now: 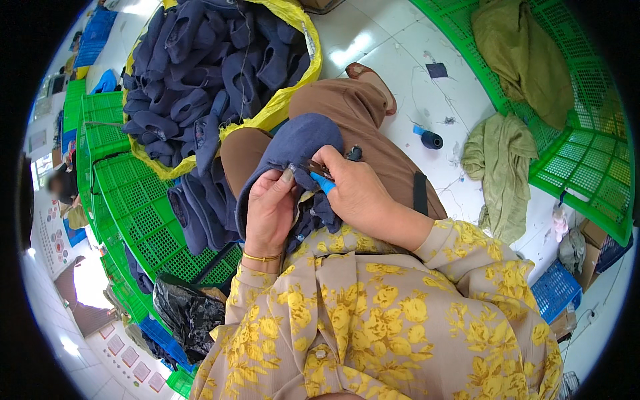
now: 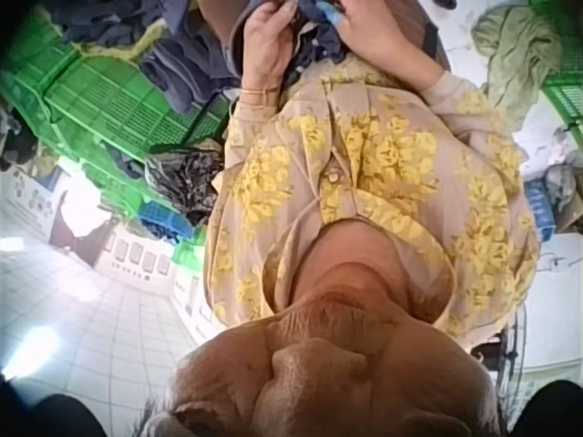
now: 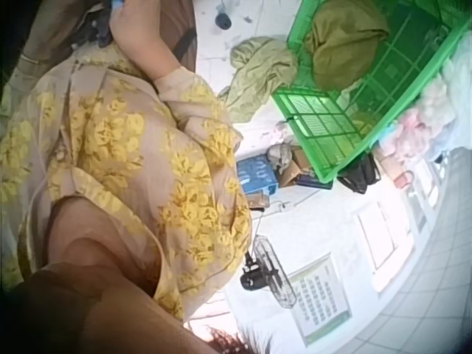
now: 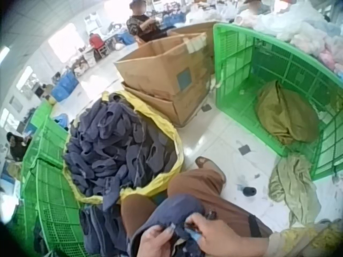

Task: The person sits on the floor and trims loose threads and fabric from dark blue slippers using a small blue tool. They handle the slippers one at a time, picking them from a yellow basket, trimming edges, and placing them back.

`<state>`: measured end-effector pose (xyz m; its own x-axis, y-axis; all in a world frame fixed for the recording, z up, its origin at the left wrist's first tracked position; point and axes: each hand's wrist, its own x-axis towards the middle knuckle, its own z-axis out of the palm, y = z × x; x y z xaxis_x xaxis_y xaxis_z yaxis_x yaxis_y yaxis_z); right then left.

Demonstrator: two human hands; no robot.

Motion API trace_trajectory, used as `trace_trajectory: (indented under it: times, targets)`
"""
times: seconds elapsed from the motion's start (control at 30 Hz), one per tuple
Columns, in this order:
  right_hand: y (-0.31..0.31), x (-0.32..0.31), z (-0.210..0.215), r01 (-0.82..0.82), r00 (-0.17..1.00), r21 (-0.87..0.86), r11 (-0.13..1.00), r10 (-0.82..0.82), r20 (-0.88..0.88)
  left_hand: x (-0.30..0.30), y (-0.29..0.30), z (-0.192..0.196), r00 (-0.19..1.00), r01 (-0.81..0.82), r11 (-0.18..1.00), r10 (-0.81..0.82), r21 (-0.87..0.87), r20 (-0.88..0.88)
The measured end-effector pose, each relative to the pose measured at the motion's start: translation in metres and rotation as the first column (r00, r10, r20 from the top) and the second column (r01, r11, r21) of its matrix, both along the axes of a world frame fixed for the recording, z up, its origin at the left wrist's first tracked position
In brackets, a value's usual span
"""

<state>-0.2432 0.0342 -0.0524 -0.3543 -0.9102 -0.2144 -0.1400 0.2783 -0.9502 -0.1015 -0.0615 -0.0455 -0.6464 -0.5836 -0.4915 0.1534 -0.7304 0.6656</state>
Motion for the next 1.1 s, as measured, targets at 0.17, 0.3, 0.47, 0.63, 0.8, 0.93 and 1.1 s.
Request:
trace_trajectory:
  times: [0.17, 0.3, 0.47, 0.63, 0.8, 0.93, 1.1]
  targets:
    - [-0.003, 0.003, 0.002, 0.014, 1.000, -0.008, 1.000, -0.014, 0.022, -0.001, 0.002, 0.000, 1.000, 0.018, 0.999, -0.019, -0.029, -0.007]
    - [-0.006, 0.001, 0.015, 0.019, 0.976, 0.073, 0.997, -0.035, 0.213, 0.000, 0.003, 0.001, 0.999, 0.043, 0.999, -0.044, -0.026, -0.016]
    - [-0.012, 0.003, 0.021, 0.106, 0.964, 0.010, 0.994, -0.105, 0.243, -0.001, 0.007, -0.002, 0.999, 0.052, 0.997, -0.050, -0.054, 0.020]
    - [-0.026, -0.009, 0.023, -0.059, 0.997, -0.028, 0.998, 0.060, 0.040, -0.002, 0.009, -0.002, 0.994, 0.071, 0.989, -0.059, -0.128, 0.090]
    - [-0.031, -0.022, 0.021, -0.162, 0.950, -0.005, 0.987, 0.155, -0.271, -0.009, 0.011, 0.009, 0.992, 0.066, 0.985, -0.048, -0.160, 0.117]
    - [-0.039, -0.012, 0.005, -0.066, 0.927, -0.405, 0.912, -0.094, -0.362, -0.004, 0.008, 0.000, 0.966, 0.141, 0.961, -0.082, -0.237, 0.244]
    - [-0.051, -0.035, 0.030, 0.365, 0.771, -0.204, 0.908, -0.172, 0.614, -0.008, 0.003, 0.011, 0.904, 0.211, 0.957, -0.114, -0.198, 0.411]
